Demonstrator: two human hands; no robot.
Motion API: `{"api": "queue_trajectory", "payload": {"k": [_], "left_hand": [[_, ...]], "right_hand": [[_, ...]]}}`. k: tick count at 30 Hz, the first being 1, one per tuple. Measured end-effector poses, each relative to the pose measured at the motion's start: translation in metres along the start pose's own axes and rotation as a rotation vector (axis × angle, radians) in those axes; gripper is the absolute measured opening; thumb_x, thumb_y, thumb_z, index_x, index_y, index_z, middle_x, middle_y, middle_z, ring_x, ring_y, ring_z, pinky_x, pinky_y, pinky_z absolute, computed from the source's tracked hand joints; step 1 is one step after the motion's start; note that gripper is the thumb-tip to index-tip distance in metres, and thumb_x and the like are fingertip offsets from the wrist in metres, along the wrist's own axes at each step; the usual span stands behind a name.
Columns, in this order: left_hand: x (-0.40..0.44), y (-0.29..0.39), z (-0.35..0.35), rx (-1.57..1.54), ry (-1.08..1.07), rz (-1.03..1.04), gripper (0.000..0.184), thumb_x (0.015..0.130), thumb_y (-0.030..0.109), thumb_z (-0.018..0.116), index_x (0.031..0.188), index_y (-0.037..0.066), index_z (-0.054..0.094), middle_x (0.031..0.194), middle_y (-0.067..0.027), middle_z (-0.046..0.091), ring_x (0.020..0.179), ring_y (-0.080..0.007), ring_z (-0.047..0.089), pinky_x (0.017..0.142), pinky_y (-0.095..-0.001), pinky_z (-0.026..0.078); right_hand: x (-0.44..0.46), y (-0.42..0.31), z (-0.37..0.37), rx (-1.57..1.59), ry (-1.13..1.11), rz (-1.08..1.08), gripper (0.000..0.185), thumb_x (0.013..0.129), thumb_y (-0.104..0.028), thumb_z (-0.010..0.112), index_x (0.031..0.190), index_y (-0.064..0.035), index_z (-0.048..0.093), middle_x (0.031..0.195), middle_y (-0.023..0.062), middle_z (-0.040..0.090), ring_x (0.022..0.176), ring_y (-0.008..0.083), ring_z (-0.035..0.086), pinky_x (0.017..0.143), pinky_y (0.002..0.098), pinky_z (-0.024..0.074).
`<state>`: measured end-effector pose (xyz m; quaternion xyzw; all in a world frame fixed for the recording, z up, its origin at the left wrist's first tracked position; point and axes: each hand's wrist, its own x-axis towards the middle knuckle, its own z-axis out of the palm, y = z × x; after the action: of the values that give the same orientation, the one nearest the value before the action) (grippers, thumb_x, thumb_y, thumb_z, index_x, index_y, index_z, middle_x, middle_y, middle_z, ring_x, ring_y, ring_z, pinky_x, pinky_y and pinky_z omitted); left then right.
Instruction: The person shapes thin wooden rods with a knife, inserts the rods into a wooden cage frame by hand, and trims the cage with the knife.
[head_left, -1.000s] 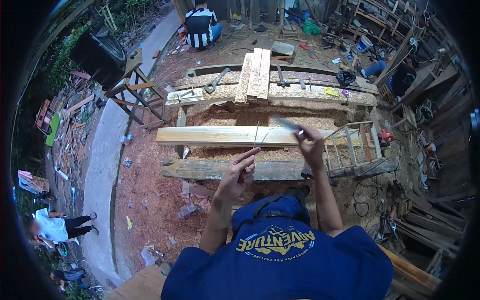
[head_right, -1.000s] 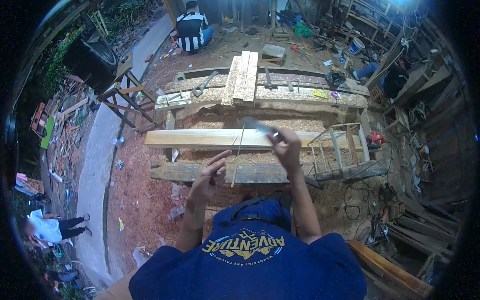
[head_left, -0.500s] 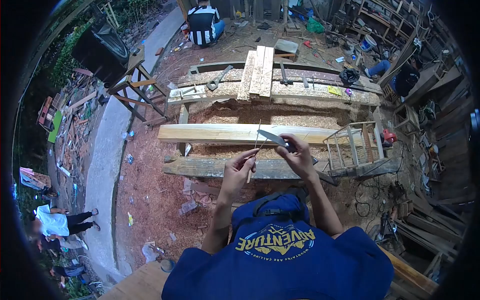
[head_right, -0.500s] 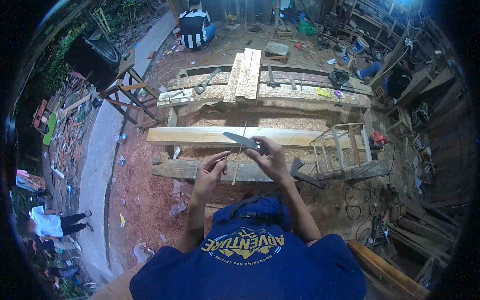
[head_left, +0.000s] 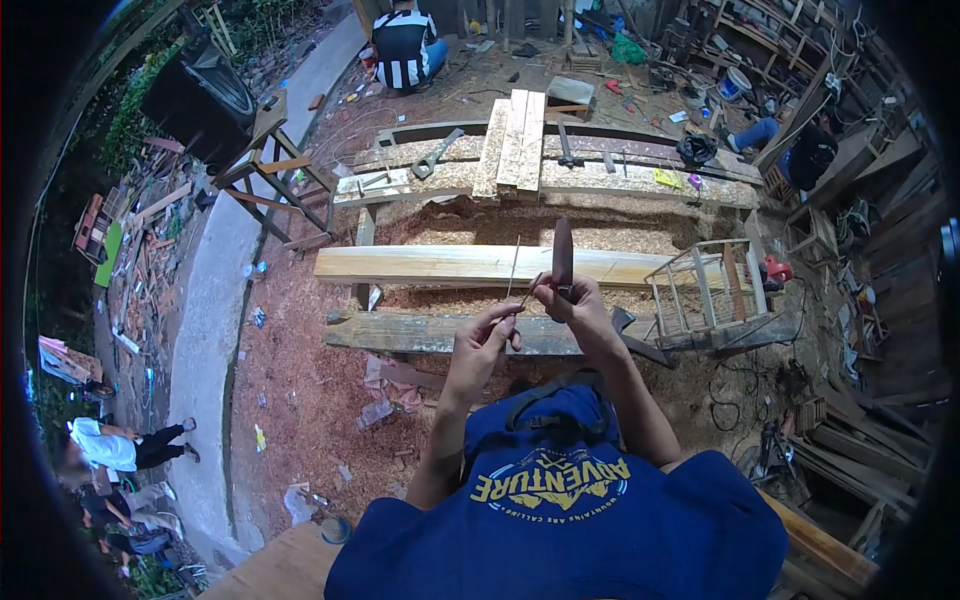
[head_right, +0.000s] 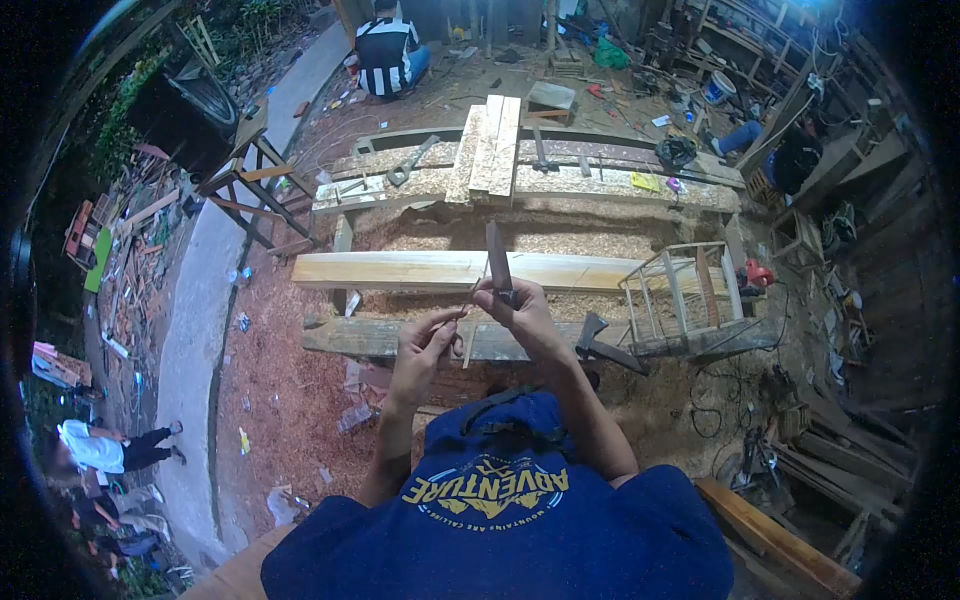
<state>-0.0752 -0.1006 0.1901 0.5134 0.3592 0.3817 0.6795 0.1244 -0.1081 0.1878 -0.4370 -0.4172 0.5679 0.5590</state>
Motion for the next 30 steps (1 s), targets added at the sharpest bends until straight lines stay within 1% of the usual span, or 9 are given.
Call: {"api": "queue_trajectory", "payload": {"k": [2,5,8,11,13,19,22,25,30], "left_hand": [[0.002,-0.005,0.001,-0.018,-0.015,0.012,0.028,0.103,0.015,0.057,0.128,0.006,0.065,0.077,0.0012,0.064,0.054,0.0021,0.041,0.048,-0.0166,0.030],[0.005,-0.010,0.003,-0.053,-0.011,-0.007,0.027,0.103,0.015,0.057,0.128,0.006,0.065,0.077,0.0014,0.064,0.053,0.0023,0.041,0.046,-0.0168,0.029],[0.007,-0.009,0.005,-0.070,-0.011,-0.026,0.027,0.104,0.015,0.057,0.127,0.006,0.066,0.076,0.0015,0.064,0.053,0.0020,0.041,0.046,-0.0170,0.029],[0.009,-0.008,0.008,-0.058,0.012,-0.022,0.027,0.104,0.015,0.057,0.126,0.006,0.066,0.075,0.0014,0.063,0.052,0.0017,0.041,0.046,-0.0172,0.029],[0.009,-0.006,0.012,-0.028,0.051,-0.009,0.026,0.103,0.016,0.057,0.126,0.006,0.066,0.075,0.0012,0.063,0.051,0.0014,0.040,0.045,-0.0177,0.028],[0.006,0.002,0.010,-0.413,-0.029,-0.160,0.024,0.103,0.017,0.058,0.122,0.006,0.067,0.074,0.0034,0.057,0.053,-0.0004,0.038,0.046,-0.0189,0.025],[0.004,0.000,0.011,-0.393,0.047,-0.157,0.024,0.103,0.017,0.058,0.122,0.006,0.067,0.074,0.0037,0.056,0.053,-0.0001,0.037,0.046,-0.0189,0.025],[0.006,-0.004,0.009,-0.187,0.137,-0.053,0.026,0.103,0.018,0.058,0.125,0.005,0.065,0.074,0.0010,0.060,0.050,-0.0006,0.038,0.044,-0.0189,0.027],[0.001,0.001,0.010,-0.164,0.169,-0.031,0.024,0.104,0.019,0.057,0.121,0.005,0.066,0.076,0.0003,0.062,0.052,0.0004,0.040,0.045,-0.0181,0.029]], "right_hand": [[-0.002,-0.005,0.005,0.019,0.026,-0.033,0.023,0.093,-0.024,0.074,0.103,-0.0037,0.070,0.075,-0.0084,0.055,0.063,0.0001,0.040,0.056,0.0205,0.0304],[-0.004,-0.010,0.008,0.015,0.034,-0.034,0.025,0.092,-0.026,0.075,0.102,-0.0035,0.070,0.073,-0.0090,0.054,0.062,0.0002,0.040,0.055,0.0204,0.0294],[-0.004,-0.007,0.000,0.031,0.036,0.027,0.023,0.093,-0.023,0.074,0.103,-0.0030,0.071,0.086,-0.0041,0.066,0.078,0.0020,0.054,0.069,0.0219,0.0417],[-0.002,-0.002,0.000,0.006,0.079,-0.004,0.022,0.093,-0.025,0.075,0.100,-0.0043,0.071,0.080,-0.0060,0.063,0.073,0.0013,0.052,0.064,0.0213,0.0395],[-0.001,-0.001,0.006,0.031,0.132,-0.012,0.023,0.091,-0.026,0.077,0.098,-0.0046,0.070,0.072,-0.0076,0.056,0.063,0.0012,0.044,0.057,0.0213,0.0335],[0.007,0.012,0.013,0.256,0.119,0.014,0.020,0.090,-0.024,0.078,0.095,-0.0051,0.070,0.067,-0.0079,0.053,0.057,0.0019,0.041,0.052,0.0217,0.0309],[0.011,0.012,0.018,0.190,0.142,0.016,0.019,0.090,-0.023,0.077,0.094,-0.0050,0.071,0.067,-0.0074,0.054,0.057,0.0019,0.042,0.052,0.0218,0.0309],[0.014,0.007,0.026,0.067,0.173,-0.025,0.019,0.091,-0.023,0.077,0.093,-0.0048,0.071,0.068,-0.0069,0.055,0.057,0.0015,0.042,0.052,0.0218,0.0309],[0.012,0.006,0.036,-0.014,0.177,-0.097,0.018,0.092,-0.022,0.075,0.091,-0.0042,0.072,0.070,-0.0070,0.056,0.060,0.0006,0.043,0.053,0.0212,0.0309]]}}
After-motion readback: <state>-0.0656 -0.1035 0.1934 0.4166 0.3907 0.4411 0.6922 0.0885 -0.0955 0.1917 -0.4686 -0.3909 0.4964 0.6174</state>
